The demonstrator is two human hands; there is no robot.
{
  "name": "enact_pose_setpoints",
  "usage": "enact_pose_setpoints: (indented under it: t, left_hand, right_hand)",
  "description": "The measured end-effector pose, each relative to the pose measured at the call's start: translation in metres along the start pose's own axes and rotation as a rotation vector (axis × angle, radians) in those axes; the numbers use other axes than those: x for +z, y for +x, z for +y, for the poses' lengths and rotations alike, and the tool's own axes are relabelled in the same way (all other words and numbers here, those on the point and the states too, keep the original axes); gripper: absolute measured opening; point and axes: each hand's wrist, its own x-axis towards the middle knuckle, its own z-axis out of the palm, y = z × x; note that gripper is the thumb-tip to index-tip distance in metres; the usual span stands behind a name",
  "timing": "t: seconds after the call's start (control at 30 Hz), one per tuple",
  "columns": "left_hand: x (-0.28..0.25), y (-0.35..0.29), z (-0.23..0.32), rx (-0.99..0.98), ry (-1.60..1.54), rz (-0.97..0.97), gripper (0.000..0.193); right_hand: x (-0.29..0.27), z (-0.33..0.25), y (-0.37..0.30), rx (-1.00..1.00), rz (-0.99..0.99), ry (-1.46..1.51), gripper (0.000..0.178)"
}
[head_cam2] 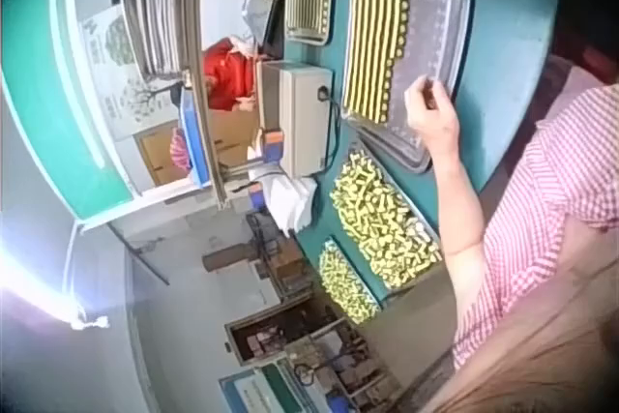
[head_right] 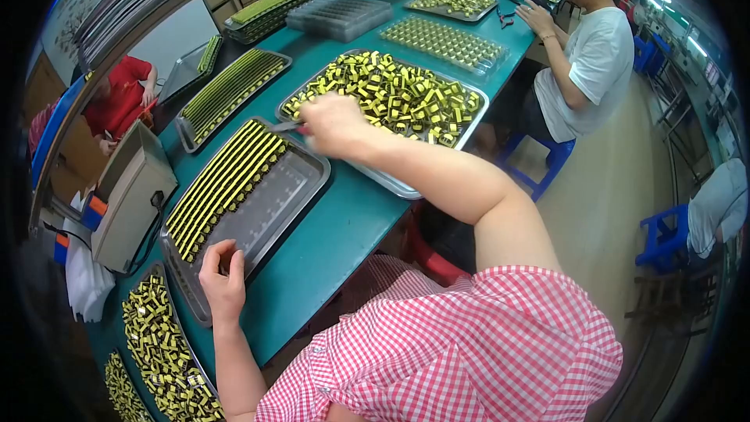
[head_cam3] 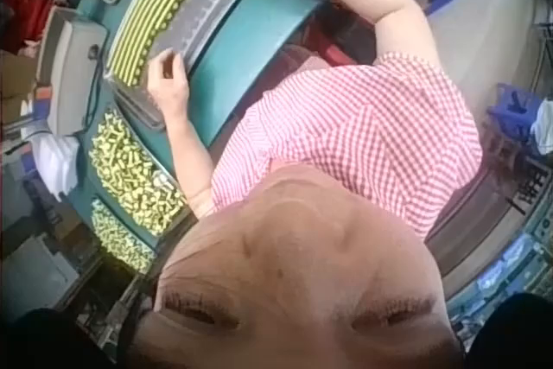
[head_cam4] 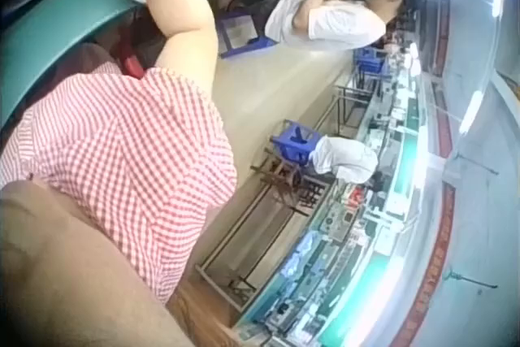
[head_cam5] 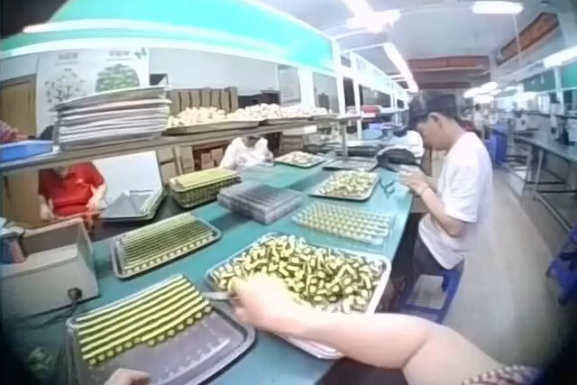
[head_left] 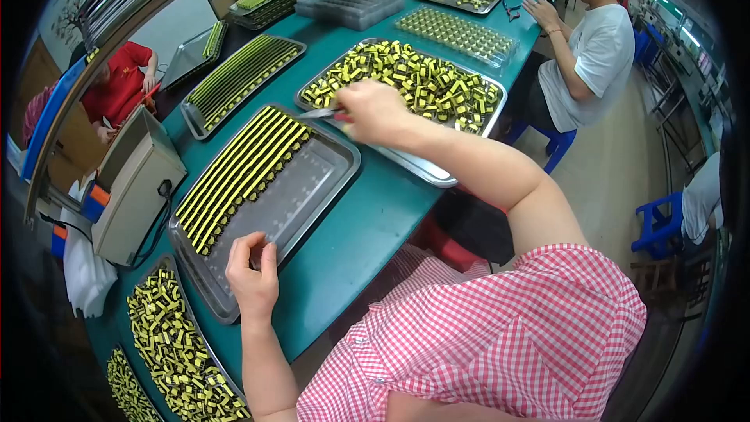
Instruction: The person assembles small yellow and black electronic components using a manual hand tool on a production line.
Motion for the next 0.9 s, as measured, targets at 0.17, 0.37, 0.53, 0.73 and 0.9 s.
enact_pose_setpoints:
  t: [0.17, 0.37, 0.53, 0.73, 0.9]
  left_hand:
    - [-0.002, 0.007, 0.009, -0.395, -0.53, 0.0, 0.025]
    - [-0.007, 0.004, -0.007, -0.448, -0.914, -0.043, 0.026]
    - [-0.013, 0.002, -0.006, -0.584, -1.01, -0.006, 0.031]
    - [-0.007, 0.011, -0.003, -0.615, -1.284, 0.006, 0.02]
    - [-0.011, 0.01, -0.007, -0.653, -1.315, -0.023, 0.019]
  right_hand:
    - [0.031, -0.065, -0.006, -0.327, -0.042, 0.345, 0.043]
    - [0.048, -0.102, -0.009, -0.593, -0.179, 0.541, 0.058]
    - [0.067, -0.103, -0.011, -0.514, -0.127, 0.732, 0.052]
    - [0.083, -0.09, -0.013, -0.185, -0.209, 0.938, 0.056]
    - [0.078, -0.09, -0.016, -0.213, -0.206, 0.91, 0.055]
